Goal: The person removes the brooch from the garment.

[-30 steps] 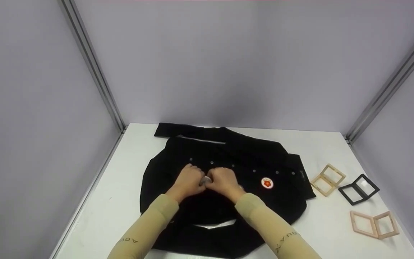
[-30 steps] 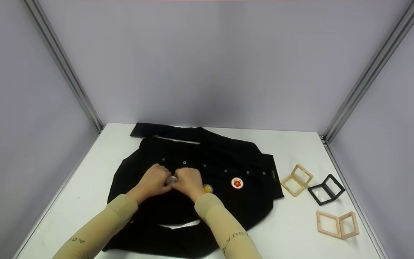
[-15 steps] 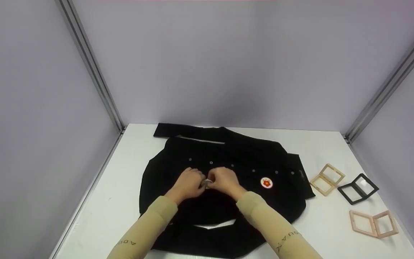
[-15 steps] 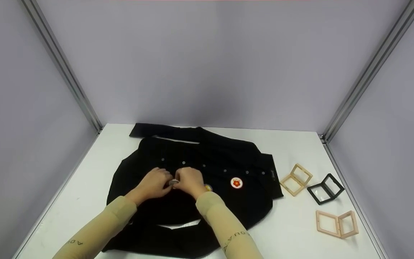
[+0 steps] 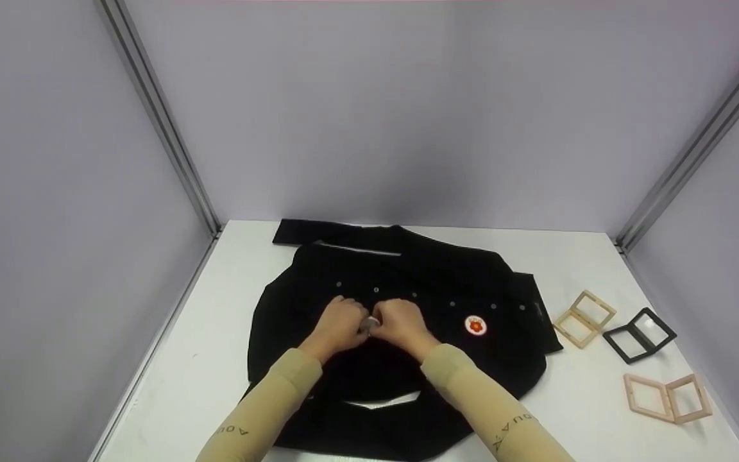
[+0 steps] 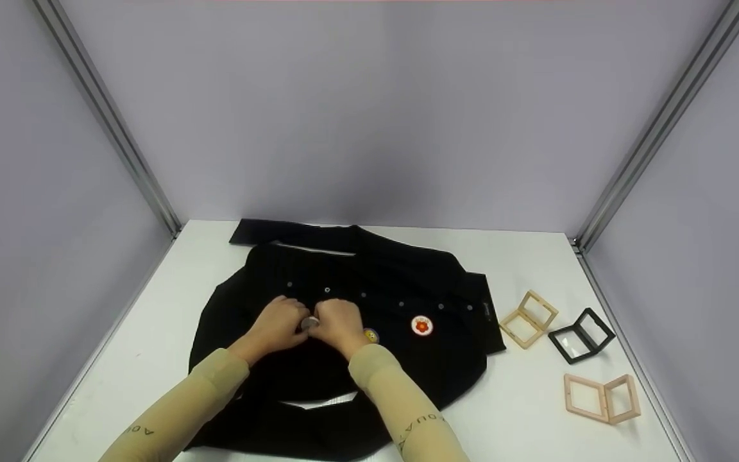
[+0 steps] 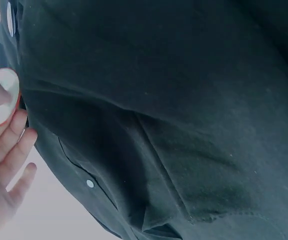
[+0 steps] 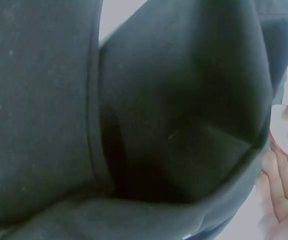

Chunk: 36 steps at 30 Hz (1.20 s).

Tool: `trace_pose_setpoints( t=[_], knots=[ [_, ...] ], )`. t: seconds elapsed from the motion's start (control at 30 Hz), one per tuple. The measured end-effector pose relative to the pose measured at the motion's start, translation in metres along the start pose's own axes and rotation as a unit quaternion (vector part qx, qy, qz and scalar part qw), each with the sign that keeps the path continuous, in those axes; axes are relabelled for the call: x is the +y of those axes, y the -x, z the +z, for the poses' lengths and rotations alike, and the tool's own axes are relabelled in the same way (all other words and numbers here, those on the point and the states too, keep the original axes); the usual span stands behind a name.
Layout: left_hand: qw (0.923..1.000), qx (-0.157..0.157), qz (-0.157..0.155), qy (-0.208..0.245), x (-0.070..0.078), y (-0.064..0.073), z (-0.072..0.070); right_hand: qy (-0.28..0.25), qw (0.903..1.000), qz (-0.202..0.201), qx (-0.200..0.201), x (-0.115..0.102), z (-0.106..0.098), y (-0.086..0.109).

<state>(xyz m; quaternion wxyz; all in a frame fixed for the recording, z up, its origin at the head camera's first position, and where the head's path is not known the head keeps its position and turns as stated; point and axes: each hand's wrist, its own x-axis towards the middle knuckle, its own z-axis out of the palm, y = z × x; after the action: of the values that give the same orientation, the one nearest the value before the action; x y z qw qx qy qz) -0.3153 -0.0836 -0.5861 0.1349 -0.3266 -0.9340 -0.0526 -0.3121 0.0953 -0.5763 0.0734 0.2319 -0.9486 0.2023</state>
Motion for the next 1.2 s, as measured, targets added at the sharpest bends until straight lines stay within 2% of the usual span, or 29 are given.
trace_pose_setpoints(
  t=[0.23,0.37,0.6,0.7,0.87,1.07,1.2],
  knots=[
    [0.9995,-0.009,0.008,-0.03,-0.0003,-0.0021,0.001,0.022,0.998,-0.034,0.048,-0.001,0.0056,0.0035],
    [0.9992,-0.005,0.019,-0.034,-0.001,-0.0005,0.0019,0.023,0.9974,-0.04,0.055,-0.0007,0.0068,0.0051],
    [0.9988,0.008,0.021,-0.044,-0.0008,0.0009,0.0015,0.03,0.996,-0.058,0.061,0.0008,0.0084,0.0058],
    [0.999,0.001,0.015,-0.041,-0.0005,-0.0002,0.0021,0.031,0.9965,-0.058,0.051,0.0017,0.0088,0.0056],
    [0.9998,-0.013,-0.009,-0.011,-0.0005,-0.0013,0.0023,0.024,0.9982,-0.044,0.032,0.0033,0.0075,0.0039],
    [0.9995,0.0,-0.029,0.014,0.0008,-0.0007,0.0012,0.022,0.9978,-0.043,0.045,0.0026,0.0063,0.0046],
    [0.9996,0.014,-0.023,0.005,0.001,-0.0004,0.0005,0.032,0.9967,-0.049,0.057,0.0018,0.0059,0.0061]
  ],
)
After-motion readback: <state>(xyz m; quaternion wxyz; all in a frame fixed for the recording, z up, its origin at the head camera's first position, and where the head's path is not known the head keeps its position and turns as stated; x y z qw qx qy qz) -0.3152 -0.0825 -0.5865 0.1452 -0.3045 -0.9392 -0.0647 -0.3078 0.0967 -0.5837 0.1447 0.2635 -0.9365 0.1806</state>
